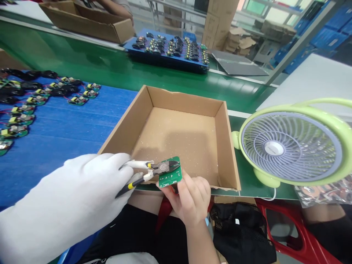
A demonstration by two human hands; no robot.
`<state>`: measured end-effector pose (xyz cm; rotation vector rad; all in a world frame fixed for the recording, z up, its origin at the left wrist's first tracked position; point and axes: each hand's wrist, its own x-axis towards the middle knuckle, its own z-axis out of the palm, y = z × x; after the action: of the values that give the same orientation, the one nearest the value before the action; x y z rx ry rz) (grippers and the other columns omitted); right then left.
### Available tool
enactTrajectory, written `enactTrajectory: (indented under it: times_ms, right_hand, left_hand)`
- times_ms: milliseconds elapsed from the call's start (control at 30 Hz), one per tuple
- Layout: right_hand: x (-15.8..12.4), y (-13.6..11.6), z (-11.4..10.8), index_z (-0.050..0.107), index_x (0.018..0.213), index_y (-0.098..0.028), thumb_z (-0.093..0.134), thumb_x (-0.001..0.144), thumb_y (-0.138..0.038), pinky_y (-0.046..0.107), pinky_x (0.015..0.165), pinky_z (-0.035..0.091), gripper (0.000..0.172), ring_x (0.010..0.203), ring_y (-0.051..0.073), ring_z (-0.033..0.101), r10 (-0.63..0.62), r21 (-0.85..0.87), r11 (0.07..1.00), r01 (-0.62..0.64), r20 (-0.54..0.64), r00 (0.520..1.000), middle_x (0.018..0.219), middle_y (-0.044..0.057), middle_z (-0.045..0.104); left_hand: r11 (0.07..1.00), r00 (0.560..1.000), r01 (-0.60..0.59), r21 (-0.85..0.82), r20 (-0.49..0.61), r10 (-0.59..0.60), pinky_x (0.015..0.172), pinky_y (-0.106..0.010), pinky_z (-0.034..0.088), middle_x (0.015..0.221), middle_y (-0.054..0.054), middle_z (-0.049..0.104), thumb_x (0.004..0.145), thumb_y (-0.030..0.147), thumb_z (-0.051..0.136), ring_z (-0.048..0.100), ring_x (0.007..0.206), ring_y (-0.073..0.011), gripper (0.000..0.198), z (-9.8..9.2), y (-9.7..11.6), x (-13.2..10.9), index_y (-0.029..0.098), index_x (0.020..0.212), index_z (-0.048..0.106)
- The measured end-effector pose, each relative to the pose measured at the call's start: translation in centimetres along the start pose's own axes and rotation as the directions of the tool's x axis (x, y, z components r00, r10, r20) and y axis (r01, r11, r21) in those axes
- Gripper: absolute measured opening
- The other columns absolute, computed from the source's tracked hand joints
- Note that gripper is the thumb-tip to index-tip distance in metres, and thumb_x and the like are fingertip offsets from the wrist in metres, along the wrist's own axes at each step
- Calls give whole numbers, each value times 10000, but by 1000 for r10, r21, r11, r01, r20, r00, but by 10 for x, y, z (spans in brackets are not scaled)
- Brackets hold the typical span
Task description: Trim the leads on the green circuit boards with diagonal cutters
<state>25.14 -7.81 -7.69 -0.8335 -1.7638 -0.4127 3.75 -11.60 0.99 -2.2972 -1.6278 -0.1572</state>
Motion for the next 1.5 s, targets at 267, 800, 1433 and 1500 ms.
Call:
enactTrajectory:
  times_ms: [267, 800, 1433, 1500]
  right_hand:
    - [-3, 2, 1, 719, 1284, -174, 806, 1069, -243, 313, 699, 602, 243, 663, 190, 748, 7, 17, 1000, -7, -21, 1000, 881, 83, 885]
    - [-3, 2, 3, 750, 1216, -182, 801, 1079, -279, 316, 686, 612, 176, 646, 188, 743, 15, 8, 1000, -15, -54, 998, 843, 73, 870]
    - [-9, -2, 8, 737, 1300, -152, 791, 1087, -255, 326, 740, 608, 243, 685, 190, 730, 29, 35, 999, -25, -128, 991, 889, 100, 881]
    - [-11, -2, 8, 740, 1298, -167, 811, 1068, -250, 330, 753, 616, 255, 688, 191, 732, 34, 38, 999, -29, -117, 993, 876, 82, 875]
  left_hand:
    - [1000, 1000, -10, 22, 7, 10, 586, -438, 375, 686, -62, 617, 887, -12, 468, 612, 568, -311, 382, 0, 1, 2, 264, 753, 696]
    - [994, 990, -104, 43, -93, 108, 550, -416, 359, 643, -61, 587, 848, -50, 467, 575, 512, -283, 391, -3, -1, 8, 251, 690, 660]
    - [992, 988, -113, 63, -94, 119, 536, -424, 396, 658, -66, 609, 871, -37, 452, 605, 526, -282, 405, 4, -3, 11, 254, 702, 676]
    - [989, 987, -127, 80, -91, 134, 535, -421, 396, 651, -63, 606, 872, -51, 449, 598, 516, -279, 416, 4, -3, 10, 255, 691, 666]
